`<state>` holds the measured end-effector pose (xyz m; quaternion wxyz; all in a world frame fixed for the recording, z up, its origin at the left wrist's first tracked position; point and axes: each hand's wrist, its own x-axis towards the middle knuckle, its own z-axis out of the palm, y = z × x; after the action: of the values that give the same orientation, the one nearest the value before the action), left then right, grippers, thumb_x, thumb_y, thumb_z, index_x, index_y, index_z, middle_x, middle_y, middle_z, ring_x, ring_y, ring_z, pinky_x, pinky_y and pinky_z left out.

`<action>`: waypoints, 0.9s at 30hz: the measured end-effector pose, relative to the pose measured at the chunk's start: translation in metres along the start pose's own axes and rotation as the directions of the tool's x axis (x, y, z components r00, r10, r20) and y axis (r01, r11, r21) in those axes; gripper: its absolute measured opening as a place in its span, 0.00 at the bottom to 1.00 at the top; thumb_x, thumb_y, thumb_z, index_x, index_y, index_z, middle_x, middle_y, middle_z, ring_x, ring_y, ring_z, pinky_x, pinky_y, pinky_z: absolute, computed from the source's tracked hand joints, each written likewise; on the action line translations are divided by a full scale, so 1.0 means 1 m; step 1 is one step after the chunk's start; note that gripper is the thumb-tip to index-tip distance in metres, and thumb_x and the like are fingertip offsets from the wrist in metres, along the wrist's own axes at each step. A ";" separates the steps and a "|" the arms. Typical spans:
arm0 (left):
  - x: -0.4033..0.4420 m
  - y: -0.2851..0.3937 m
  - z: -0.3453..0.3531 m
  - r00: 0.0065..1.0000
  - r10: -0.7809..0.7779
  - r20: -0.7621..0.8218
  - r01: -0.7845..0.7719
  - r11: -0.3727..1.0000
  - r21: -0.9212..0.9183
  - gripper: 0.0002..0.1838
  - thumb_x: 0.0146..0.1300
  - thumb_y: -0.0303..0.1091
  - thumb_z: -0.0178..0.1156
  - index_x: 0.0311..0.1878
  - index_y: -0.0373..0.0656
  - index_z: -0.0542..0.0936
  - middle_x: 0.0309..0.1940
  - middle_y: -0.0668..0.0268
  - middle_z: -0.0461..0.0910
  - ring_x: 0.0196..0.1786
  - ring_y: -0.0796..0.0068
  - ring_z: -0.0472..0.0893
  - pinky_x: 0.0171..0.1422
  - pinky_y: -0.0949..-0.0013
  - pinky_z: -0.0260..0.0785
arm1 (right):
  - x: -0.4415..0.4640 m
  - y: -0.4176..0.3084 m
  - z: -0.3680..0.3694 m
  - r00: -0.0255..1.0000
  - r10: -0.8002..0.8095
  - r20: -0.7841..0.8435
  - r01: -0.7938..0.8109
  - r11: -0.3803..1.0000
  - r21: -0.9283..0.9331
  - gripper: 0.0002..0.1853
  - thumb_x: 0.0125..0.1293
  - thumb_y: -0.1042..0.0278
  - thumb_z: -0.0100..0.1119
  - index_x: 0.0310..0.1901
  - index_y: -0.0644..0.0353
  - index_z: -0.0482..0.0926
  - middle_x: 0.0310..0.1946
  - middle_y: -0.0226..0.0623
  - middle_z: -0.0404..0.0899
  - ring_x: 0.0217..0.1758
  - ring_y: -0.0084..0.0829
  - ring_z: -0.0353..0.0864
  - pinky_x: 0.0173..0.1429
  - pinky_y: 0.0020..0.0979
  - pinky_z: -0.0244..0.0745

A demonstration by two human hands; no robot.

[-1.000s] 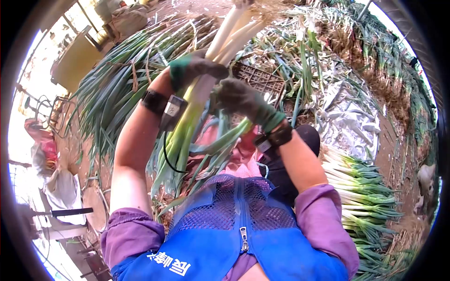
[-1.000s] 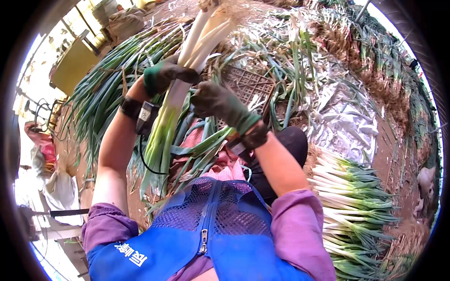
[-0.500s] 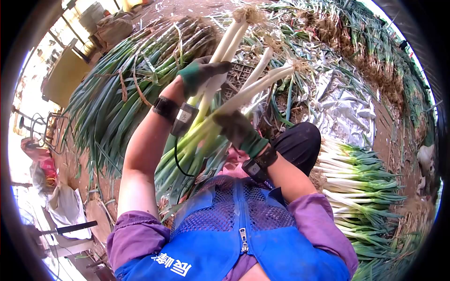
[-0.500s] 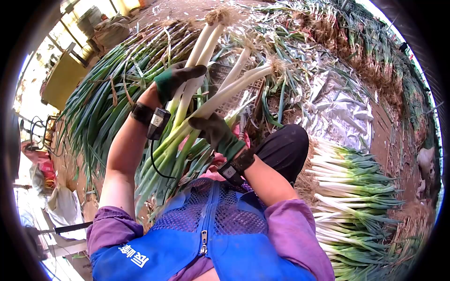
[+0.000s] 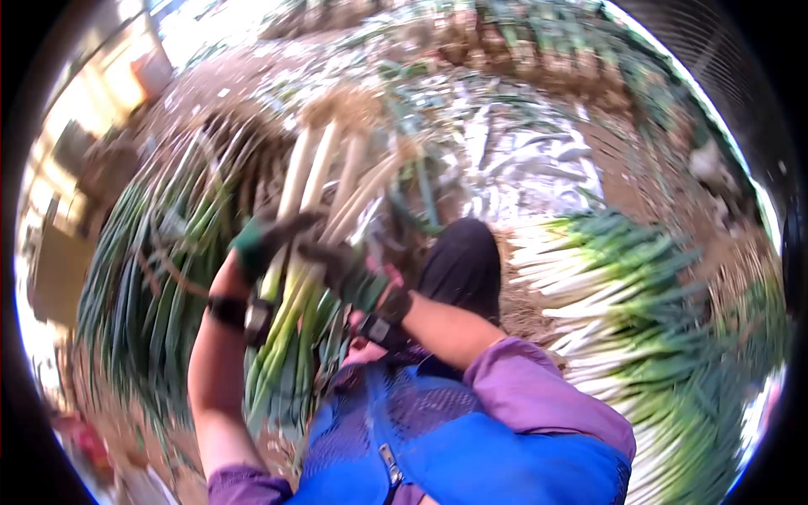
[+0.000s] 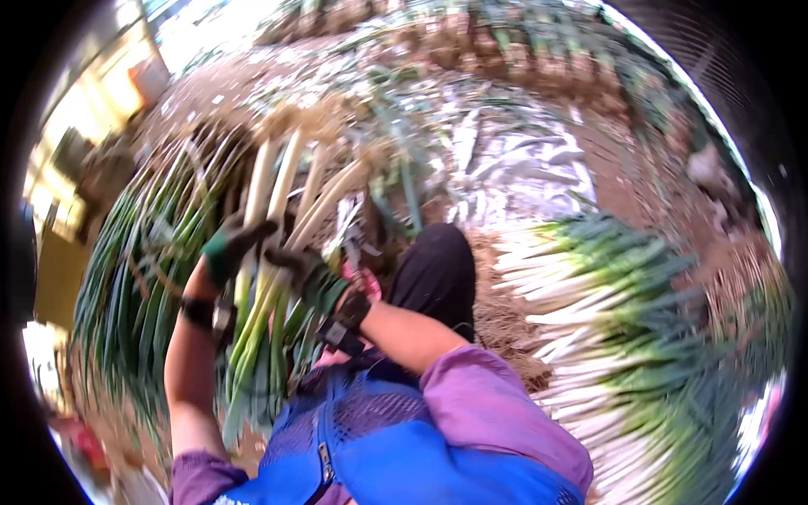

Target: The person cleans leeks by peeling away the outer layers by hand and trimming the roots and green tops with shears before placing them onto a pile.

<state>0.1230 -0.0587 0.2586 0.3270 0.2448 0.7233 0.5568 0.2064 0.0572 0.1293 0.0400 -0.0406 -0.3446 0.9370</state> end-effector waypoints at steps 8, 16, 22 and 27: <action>-0.038 -0.098 -0.031 0.900 -0.305 0.311 0.296 0.952 0.078 0.17 0.70 0.41 0.63 0.54 0.38 0.82 0.36 0.72 0.81 0.35 0.80 0.79 0.43 0.71 0.72 | 0.002 0.004 -0.061 0.935 -0.290 0.202 0.295 0.956 0.009 0.09 0.70 0.70 0.58 0.33 0.64 0.75 0.37 0.35 0.79 0.46 0.30 0.79 0.60 0.35 0.71; -0.045 -0.108 -0.017 0.937 -0.289 0.197 0.270 0.956 0.116 0.21 0.64 0.44 0.63 0.51 0.36 0.83 0.34 0.74 0.80 0.36 0.82 0.75 0.44 0.72 0.67 | 0.013 0.004 -0.082 0.775 -0.464 0.428 0.620 0.428 -0.658 0.04 0.66 0.74 0.58 0.40 0.64 0.79 0.37 0.36 0.80 0.43 0.33 0.81 0.57 0.32 0.75; -0.051 -0.093 -0.008 0.959 -0.220 0.177 0.220 0.975 0.022 0.19 0.65 0.40 0.63 0.53 0.37 0.83 0.40 0.73 0.82 0.41 0.82 0.78 0.48 0.74 0.71 | -0.023 -0.040 -0.032 0.991 -0.131 0.006 0.114 0.844 -0.523 0.06 0.66 0.72 0.62 0.42 0.63 0.82 0.37 0.33 0.81 0.44 0.23 0.80 0.53 0.31 0.76; -0.051 -0.102 -0.006 0.978 -0.100 0.183 0.121 0.987 -0.104 0.21 0.65 0.34 0.65 0.59 0.39 0.80 0.41 0.74 0.82 0.40 0.84 0.77 0.47 0.75 0.72 | 0.000 -0.008 -0.072 0.849 -0.332 0.411 0.507 0.293 -0.811 0.10 0.69 0.71 0.60 0.49 0.66 0.79 0.43 0.32 0.78 0.48 0.26 0.77 0.60 0.30 0.73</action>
<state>0.1532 -0.1254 0.1716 0.4340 0.2336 0.6708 0.5542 0.2144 0.1095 0.0801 0.2280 0.1133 -0.7895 0.5584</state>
